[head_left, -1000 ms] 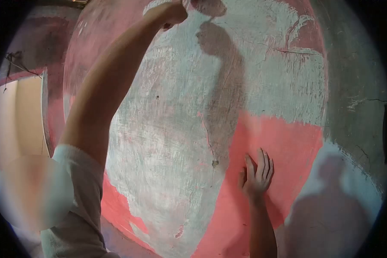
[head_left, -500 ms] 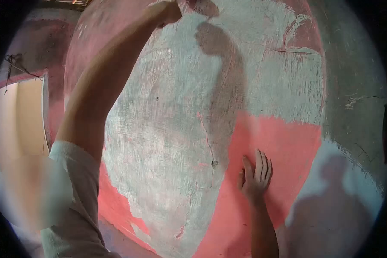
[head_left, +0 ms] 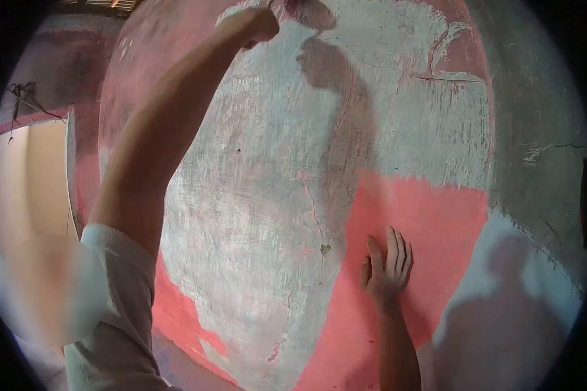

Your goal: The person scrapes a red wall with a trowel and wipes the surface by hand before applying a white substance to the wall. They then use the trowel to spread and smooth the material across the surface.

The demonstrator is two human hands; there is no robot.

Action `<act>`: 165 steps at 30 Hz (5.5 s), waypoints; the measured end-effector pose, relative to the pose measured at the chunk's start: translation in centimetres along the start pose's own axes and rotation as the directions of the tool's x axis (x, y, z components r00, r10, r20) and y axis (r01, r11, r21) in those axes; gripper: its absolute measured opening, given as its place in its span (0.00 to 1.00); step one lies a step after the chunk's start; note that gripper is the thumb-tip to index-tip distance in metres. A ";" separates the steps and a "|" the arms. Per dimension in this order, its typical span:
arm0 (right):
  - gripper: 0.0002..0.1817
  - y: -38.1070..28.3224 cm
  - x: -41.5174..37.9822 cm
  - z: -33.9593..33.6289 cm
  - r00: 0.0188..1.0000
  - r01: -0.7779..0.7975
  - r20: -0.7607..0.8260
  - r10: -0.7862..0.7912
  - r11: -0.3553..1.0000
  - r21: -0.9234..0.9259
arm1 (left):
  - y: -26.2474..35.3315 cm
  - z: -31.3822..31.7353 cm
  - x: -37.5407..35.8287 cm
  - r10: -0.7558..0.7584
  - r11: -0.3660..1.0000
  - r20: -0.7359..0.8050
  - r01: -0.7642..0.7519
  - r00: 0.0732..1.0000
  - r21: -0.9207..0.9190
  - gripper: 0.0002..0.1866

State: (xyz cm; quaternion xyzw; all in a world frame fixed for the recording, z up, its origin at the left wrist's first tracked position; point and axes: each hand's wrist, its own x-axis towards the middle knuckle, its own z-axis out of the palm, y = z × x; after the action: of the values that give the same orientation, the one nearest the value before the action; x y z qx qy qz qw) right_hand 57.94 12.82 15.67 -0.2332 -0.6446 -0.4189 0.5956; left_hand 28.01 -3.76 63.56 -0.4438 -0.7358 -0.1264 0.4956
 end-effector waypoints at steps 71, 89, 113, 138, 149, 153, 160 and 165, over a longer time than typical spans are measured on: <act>0.18 0.3 -0.2 0.0 0.998 0.045 0.030 -0.048 0.996 0.082 | 2.6 2.6 -12.6 -0.092 0.930 0.067 0.109 0.994 -0.351 0.22; 0.19 0.0 -0.4 0.4 0.999 0.047 0.010 -0.047 0.998 0.047 | -3.9 2.5 0.3 -0.060 0.799 -0.033 0.028 0.998 -0.601 0.21; 0.18 -0.2 0.0 0.1 0.998 0.054 0.019 -0.056 0.994 0.092 | -1.6 2.3 -5.4 -0.150 0.736 0.011 0.119 0.989 -0.667 0.27; 0.18 -0.2 -0.3 0.2 1.000 0.027 0.007 -0.027 0.999 0.043 | 0.1 -2.1 -4.6 -0.201 0.890 -0.174 0.105 0.964 -0.444 0.22; 0.18 0.0 -0.4 0.2 0.999 0.042 0.005 -0.042 0.996 0.077 | -0.7 1.1 -0.7 -0.053 0.914 -0.230 -0.046 0.972 -0.403 0.23; 0.19 0.0 -0.6 0.3 1.000 0.024 0.011 -0.024 0.999 0.034 | -0.1 -0.5 0.9 -0.192 0.836 -0.112 0.103 0.975 -0.539 0.18; 0.18 -0.2 -0.3 -0.1 1.000 0.002 0.007 -0.002 0.998 0.058 | -2.2 1.6 -1.5 -0.109 0.780 -0.176 -0.026 0.978 -0.625 0.21; 0.18 -0.3 -0.4 -0.1 1.000 0.018 0.014 -0.019 0.997 0.072 | -1.0 -0.9 -0.6 -0.183 0.758 0.026 0.158 0.983 -0.633 0.23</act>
State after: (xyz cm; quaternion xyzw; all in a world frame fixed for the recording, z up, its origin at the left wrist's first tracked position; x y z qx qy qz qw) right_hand 57.84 12.72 15.18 -0.2087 -0.6656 -0.3991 0.5951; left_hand 27.88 -5.26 63.74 -0.5133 -0.6784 -0.4188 0.3176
